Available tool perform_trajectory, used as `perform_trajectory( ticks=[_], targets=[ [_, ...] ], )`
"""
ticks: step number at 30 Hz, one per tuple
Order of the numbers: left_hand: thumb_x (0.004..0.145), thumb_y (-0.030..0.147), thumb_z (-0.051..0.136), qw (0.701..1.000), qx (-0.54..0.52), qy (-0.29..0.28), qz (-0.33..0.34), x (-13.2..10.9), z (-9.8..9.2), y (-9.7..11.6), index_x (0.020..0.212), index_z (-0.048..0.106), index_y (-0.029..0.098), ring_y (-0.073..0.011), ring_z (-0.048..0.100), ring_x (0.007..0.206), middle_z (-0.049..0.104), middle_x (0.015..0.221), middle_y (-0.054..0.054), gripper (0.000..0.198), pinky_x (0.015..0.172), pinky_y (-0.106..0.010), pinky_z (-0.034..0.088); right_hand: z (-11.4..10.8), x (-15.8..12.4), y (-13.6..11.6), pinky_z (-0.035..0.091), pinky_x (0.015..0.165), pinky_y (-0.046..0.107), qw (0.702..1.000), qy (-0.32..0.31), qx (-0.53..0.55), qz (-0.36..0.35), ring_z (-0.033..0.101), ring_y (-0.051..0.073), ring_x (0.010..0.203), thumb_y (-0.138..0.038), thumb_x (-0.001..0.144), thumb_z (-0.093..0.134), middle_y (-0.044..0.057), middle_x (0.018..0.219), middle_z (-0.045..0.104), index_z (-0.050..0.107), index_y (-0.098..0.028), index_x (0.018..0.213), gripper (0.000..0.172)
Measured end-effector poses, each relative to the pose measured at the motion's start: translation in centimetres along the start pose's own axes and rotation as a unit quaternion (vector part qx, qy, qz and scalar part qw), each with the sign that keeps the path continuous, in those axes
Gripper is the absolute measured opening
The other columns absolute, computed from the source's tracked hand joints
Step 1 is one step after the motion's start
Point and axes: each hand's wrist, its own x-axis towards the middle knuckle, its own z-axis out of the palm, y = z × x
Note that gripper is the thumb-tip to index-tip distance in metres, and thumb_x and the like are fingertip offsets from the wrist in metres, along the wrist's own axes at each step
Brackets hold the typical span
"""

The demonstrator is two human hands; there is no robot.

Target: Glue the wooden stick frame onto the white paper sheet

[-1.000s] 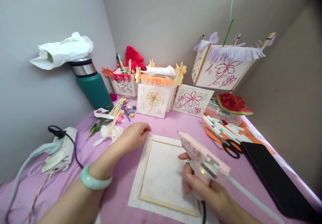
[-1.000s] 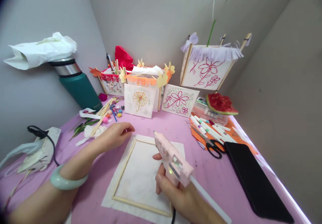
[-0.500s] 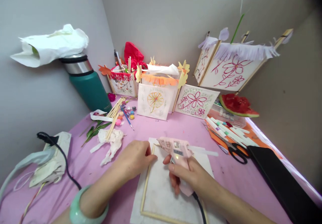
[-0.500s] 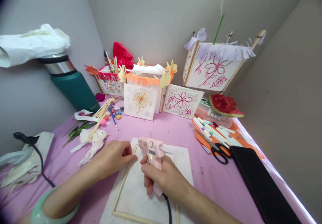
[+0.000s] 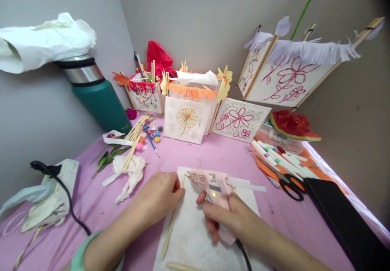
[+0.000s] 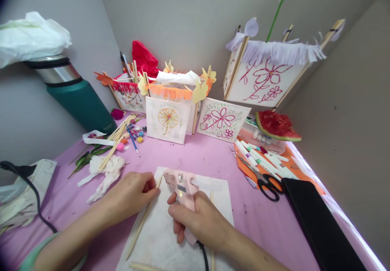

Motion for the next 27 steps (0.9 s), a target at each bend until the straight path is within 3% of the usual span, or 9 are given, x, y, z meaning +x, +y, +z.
perform_trajectory(
  ticks=[17, 27],
  targets=[
    [0.079, 0.025, 0.048, 0.999, 0.004, 0.031, 0.012, -0.07, 0.65, -0.35, 0.068, 0.058, 0.021, -0.0177, 0.058, 0.062, 0.064, 0.064, -0.003, 0.016, 0.056, -0.028, 0.031, -0.03, 0.15, -0.13, 0.039, 0.045, 0.021, 1.000, -0.002, -0.005, 0.013, 0.054, 0.011, 0.045, -0.040, 0.080, 0.058, -0.003, 0.056, 0.059, 0.054, -0.016, 0.102, 0.032],
    [0.080, 0.026, 0.050, 0.999, -0.006, 0.029, 0.012, 0.00, 0.78, -0.48, 0.068, 0.057, 0.021, -0.0177, 0.058, 0.062, 0.065, 0.066, -0.002, 0.015, 0.056, -0.028, 0.031, 0.23, 0.40, -0.65, 0.036, 0.045, 0.022, 0.999, -0.007, -0.039, 0.008, 0.049, 0.009, 0.041, -0.042, 0.081, 0.055, 0.002, 0.058, 0.062, 0.058, -0.014, 0.072, 0.030]
  ],
)
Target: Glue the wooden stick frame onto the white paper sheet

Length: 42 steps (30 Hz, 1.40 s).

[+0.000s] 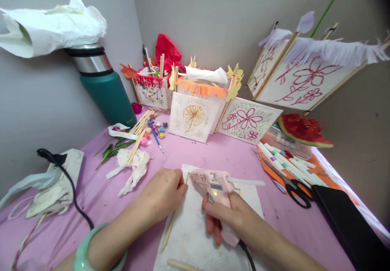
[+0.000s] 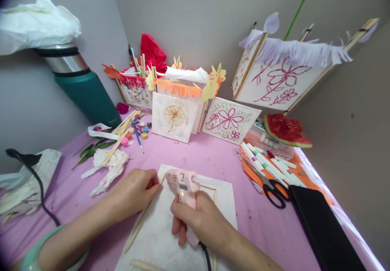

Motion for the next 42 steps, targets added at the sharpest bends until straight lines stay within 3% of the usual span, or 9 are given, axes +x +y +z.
perform_trajectory(
  ticks=[6, 42],
  targets=[
    [0.080, 0.026, 0.051, 1.000, -0.004, 0.004, 0.002, 0.09, 0.05, -0.07, 0.067, 0.056, 0.021, -0.0172, 0.057, 0.061, 0.064, 0.065, -0.002, 0.015, 0.055, -0.028, 0.030, 0.07, 0.09, -0.08, 0.033, 0.043, 0.022, 1.000, -0.006, -0.010, 0.013, 0.047, 0.009, 0.040, -0.042, 0.081, 0.054, 0.004, 0.057, 0.062, 0.060, -0.014, 0.063, 0.034],
    [0.081, 0.023, 0.047, 1.000, -0.001, 0.001, 0.026, -0.30, -0.38, 0.10, 0.071, 0.058, 0.018, -0.0164, 0.058, 0.062, 0.064, 0.068, -0.004, 0.016, 0.054, -0.027, 0.030, 0.26, 0.19, -0.23, 0.034, 0.038, 0.019, 0.998, 0.021, -0.037, 0.050, 0.044, 0.009, 0.036, -0.047, 0.082, 0.052, 0.005, 0.044, 0.056, 0.064, -0.011, 0.053, 0.048]
  ],
)
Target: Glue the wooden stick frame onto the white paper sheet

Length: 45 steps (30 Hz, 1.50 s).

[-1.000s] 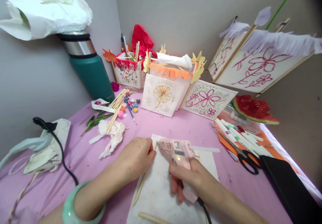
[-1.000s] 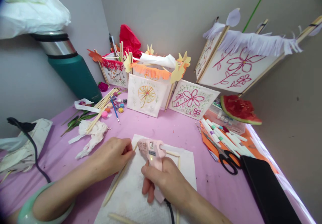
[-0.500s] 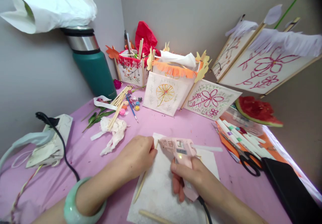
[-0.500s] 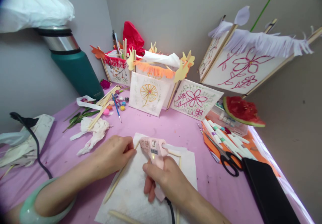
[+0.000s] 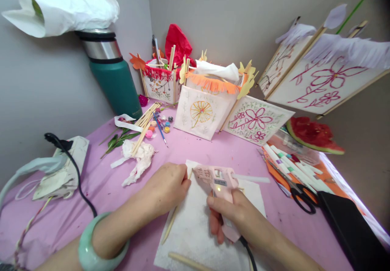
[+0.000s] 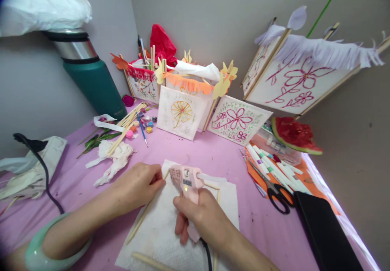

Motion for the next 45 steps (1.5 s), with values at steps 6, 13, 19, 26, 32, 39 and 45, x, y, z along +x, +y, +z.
perform_trajectory(
  ticks=[6, 13, 19, 26, 32, 39, 45],
  targets=[
    [0.080, 0.023, 0.048, 1.000, 0.001, 0.000, -0.004, 0.0, 0.0, 0.1, 0.070, 0.058, 0.018, -0.0160, 0.057, 0.060, 0.064, 0.067, -0.004, 0.016, 0.053, -0.027, 0.030, 0.1, 0.1, 0.2, 0.035, 0.036, 0.020, 1.000, 0.005, 0.003, 0.002, 0.045, 0.009, 0.035, -0.046, 0.081, 0.053, 0.006, 0.043, 0.057, 0.064, -0.011, 0.051, 0.048],
    [0.080, 0.023, 0.048, 1.000, 0.002, 0.004, 0.002, 0.0, 0.1, -0.1, 0.070, 0.058, 0.019, -0.0161, 0.058, 0.060, 0.064, 0.067, -0.004, 0.016, 0.053, -0.027, 0.030, 0.0, 0.0, 0.2, 0.033, 0.036, 0.020, 1.000, 0.002, 0.009, 0.002, 0.045, 0.009, 0.033, -0.045, 0.081, 0.053, 0.006, 0.042, 0.057, 0.063, -0.011, 0.050, 0.047],
    [0.081, 0.025, 0.048, 1.000, 0.002, 0.010, 0.004, 0.0, 0.3, -0.2, 0.070, 0.058, 0.019, -0.0166, 0.058, 0.061, 0.064, 0.067, -0.004, 0.016, 0.053, -0.027, 0.030, -0.1, 0.0, 0.1, 0.034, 0.037, 0.020, 1.000, -0.005, -0.009, 0.013, 0.044, 0.009, 0.033, -0.045, 0.082, 0.051, 0.006, 0.041, 0.056, 0.064, -0.010, 0.050, 0.049],
    [0.082, 0.024, 0.045, 1.000, -0.003, 0.004, 0.007, -0.1, -0.1, -0.1, 0.071, 0.059, 0.018, -0.0162, 0.058, 0.060, 0.065, 0.069, -0.005, 0.018, 0.052, -0.027, 0.030, -0.2, -0.4, 0.0, 0.031, 0.039, 0.020, 0.999, -0.022, -0.025, 0.010, 0.042, 0.008, 0.035, -0.045, 0.085, 0.049, 0.005, 0.041, 0.056, 0.064, -0.012, 0.051, 0.051],
    [0.082, 0.023, 0.045, 1.000, 0.006, 0.005, 0.005, -0.1, -0.1, 0.0, 0.071, 0.059, 0.019, -0.0172, 0.059, 0.061, 0.065, 0.069, -0.005, 0.018, 0.053, -0.027, 0.031, -0.3, -0.9, -0.1, 0.034, 0.043, 0.020, 0.999, -0.014, -0.033, 0.000, 0.044, 0.009, 0.039, -0.051, 0.086, 0.051, 0.003, 0.045, 0.055, 0.061, -0.013, 0.052, 0.052],
    [0.081, 0.024, 0.047, 1.000, -0.003, 0.004, 0.002, 0.0, 0.0, -0.2, 0.070, 0.059, 0.018, -0.0170, 0.059, 0.062, 0.065, 0.069, -0.004, 0.016, 0.054, -0.027, 0.031, -0.3, -1.0, -0.2, 0.042, 0.054, 0.025, 0.995, 0.069, -0.034, -0.063, 0.054, 0.014, 0.054, -0.056, 0.086, 0.052, 0.002, 0.060, 0.061, 0.066, -0.012, 0.097, 0.047],
    [0.086, 0.037, 0.049, 0.999, -0.041, 0.009, -0.006, -0.7, -1.9, 0.6, 0.070, 0.061, 0.017, -0.0149, 0.054, 0.058, 0.062, 0.062, -0.002, 0.028, 0.054, -0.027, 0.031, 0.2, -1.2, -1.1, 0.046, 0.068, 0.028, 0.977, 0.143, 0.021, -0.159, 0.060, 0.018, 0.077, -0.055, 0.088, 0.051, 0.006, 0.080, 0.065, 0.067, -0.015, 0.101, 0.045]
  ],
)
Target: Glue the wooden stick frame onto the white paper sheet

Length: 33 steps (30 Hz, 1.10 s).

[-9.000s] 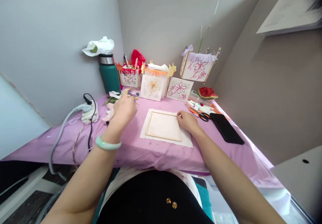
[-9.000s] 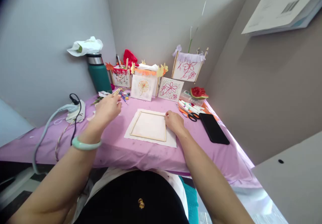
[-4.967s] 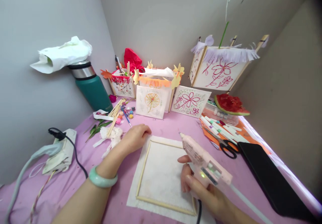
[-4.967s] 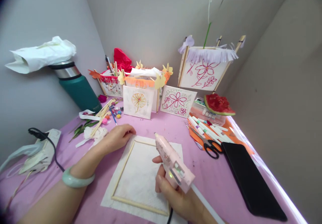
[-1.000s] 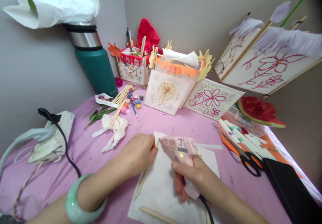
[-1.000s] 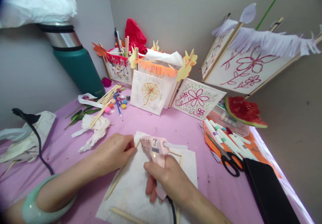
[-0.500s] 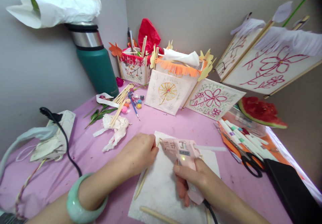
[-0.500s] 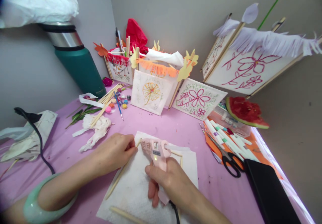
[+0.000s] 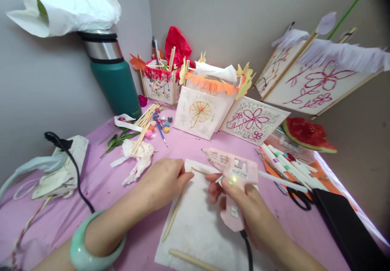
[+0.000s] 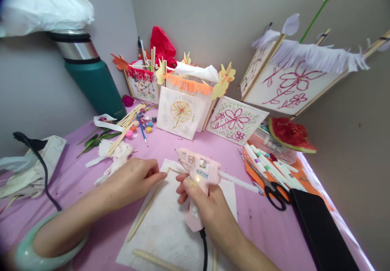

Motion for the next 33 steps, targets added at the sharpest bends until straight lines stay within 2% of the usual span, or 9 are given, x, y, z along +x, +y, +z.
perform_trajectory(
  ticks=[5, 9, 12, 16, 20, 24, 28, 30, 33],
  targets=[
    [0.083, 0.046, 0.055, 0.967, -0.230, -0.095, 0.063, -1.7, -1.2, 1.7, 0.085, 0.062, 0.019, -0.0084, 0.052, 0.053, 0.064, 0.075, 0.003, 0.028, 0.049, -0.021, 0.034, 2.2, 1.0, -1.6, 0.048, 0.077, 0.033, 0.994, 0.039, 0.096, -0.040, 0.061, 0.022, 0.090, -0.057, 0.086, 0.053, 0.006, 0.100, 0.065, 0.064, -0.021, 0.109, 0.044],
    [0.081, 0.047, 0.056, 0.929, -0.341, -0.141, 0.029, -2.5, -0.9, 1.6, 0.096, 0.057, 0.018, -0.0069, 0.046, 0.044, 0.057, 0.068, 0.004, 0.033, 0.041, -0.020, 0.031, 4.3, 2.5, -2.5, 0.048, 0.079, 0.033, 0.991, 0.069, 0.100, -0.048, 0.060, 0.022, 0.093, -0.065, 0.082, 0.054, 0.007, 0.105, 0.064, 0.065, -0.021, 0.106, 0.052],
    [0.081, 0.046, 0.056, 0.918, -0.372, -0.129, 0.045, -2.5, -0.5, 0.9, 0.092, 0.056, 0.016, -0.0086, 0.050, 0.050, 0.058, 0.069, 0.003, 0.032, 0.046, -0.021, 0.036, 5.6, 3.5, -2.8, 0.049, 0.069, 0.030, 0.995, 0.013, 0.094, -0.040, 0.061, 0.019, 0.080, -0.069, 0.083, 0.047, 0.008, 0.101, 0.064, 0.063, -0.019, 0.109, 0.059],
    [0.084, 0.041, 0.048, 0.950, -0.302, -0.048, 0.057, -2.3, -0.8, -0.2, 0.089, 0.056, 0.017, -0.0104, 0.052, 0.059, 0.060, 0.074, 0.001, 0.025, 0.052, -0.022, 0.038, 5.8, 4.1, -3.1, 0.045, 0.063, 0.027, 0.992, -0.095, 0.019, -0.078, 0.058, 0.016, 0.070, -0.065, 0.091, 0.034, 0.006, 0.084, 0.064, 0.063, -0.014, 0.103, 0.060],
    [0.084, 0.041, 0.045, 0.987, -0.156, 0.039, -0.012, -2.1, -2.8, -1.8, 0.077, 0.055, 0.018, -0.0114, 0.050, 0.056, 0.057, 0.067, 0.002, 0.026, 0.049, -0.023, 0.032, 3.8, 3.7, -2.7, 0.044, 0.074, 0.028, 0.977, -0.014, -0.141, -0.156, 0.058, 0.018, 0.087, -0.048, 0.093, 0.046, 0.006, 0.097, 0.065, 0.065, -0.017, 0.102, 0.037],
    [0.082, 0.040, 0.044, 0.993, -0.104, 0.036, -0.037, -3.4, -4.5, -2.0, 0.070, 0.051, 0.018, -0.0118, 0.048, 0.055, 0.054, 0.062, 0.003, 0.026, 0.049, -0.024, 0.031, 1.8, 2.2, -2.1, 0.043, 0.068, 0.027, 0.947, 0.011, -0.253, -0.198, 0.056, 0.016, 0.075, -0.036, 0.091, 0.052, 0.004, 0.086, 0.065, 0.066, -0.020, 0.089, 0.021],
    [0.082, 0.040, 0.047, 0.992, -0.127, 0.011, 0.013, -6.4, -2.2, 0.5, 0.075, 0.055, 0.022, -0.0123, 0.050, 0.053, 0.058, 0.062, 0.003, 0.021, 0.047, -0.025, 0.032, 2.4, -0.4, -1.9, 0.046, 0.080, 0.031, 0.970, -0.065, -0.170, -0.163, 0.059, 0.020, 0.089, -0.043, 0.090, 0.052, 0.006, 0.098, 0.066, 0.065, -0.022, 0.102, 0.027],
    [0.082, 0.036, 0.050, 0.991, -0.131, -0.018, 0.025, -7.8, 0.3, 1.9, 0.084, 0.059, 0.022, -0.0141, 0.055, 0.056, 0.064, 0.071, 0.000, 0.017, 0.049, -0.025, 0.037, 3.3, -2.0, -1.7, 0.047, 0.085, 0.034, 0.988, -0.090, -0.064, -0.104, 0.059, 0.023, 0.098, -0.049, 0.087, 0.053, 0.007, 0.106, 0.065, 0.063, -0.023, 0.110, 0.035],
    [0.081, 0.038, 0.057, 0.987, -0.107, -0.054, 0.110, -9.2, 3.6, 2.3, 0.089, 0.062, 0.020, -0.0186, 0.061, 0.060, 0.068, 0.076, -0.005, 0.021, 0.050, -0.028, 0.040, 4.1, -4.2, -1.2, 0.051, 0.081, 0.036, 0.993, -0.107, 0.057, 0.005, 0.062, 0.024, 0.094, -0.050, 0.083, 0.058, 0.007, 0.104, 0.066, 0.063, -0.024, 0.109, 0.038]
  ],
)
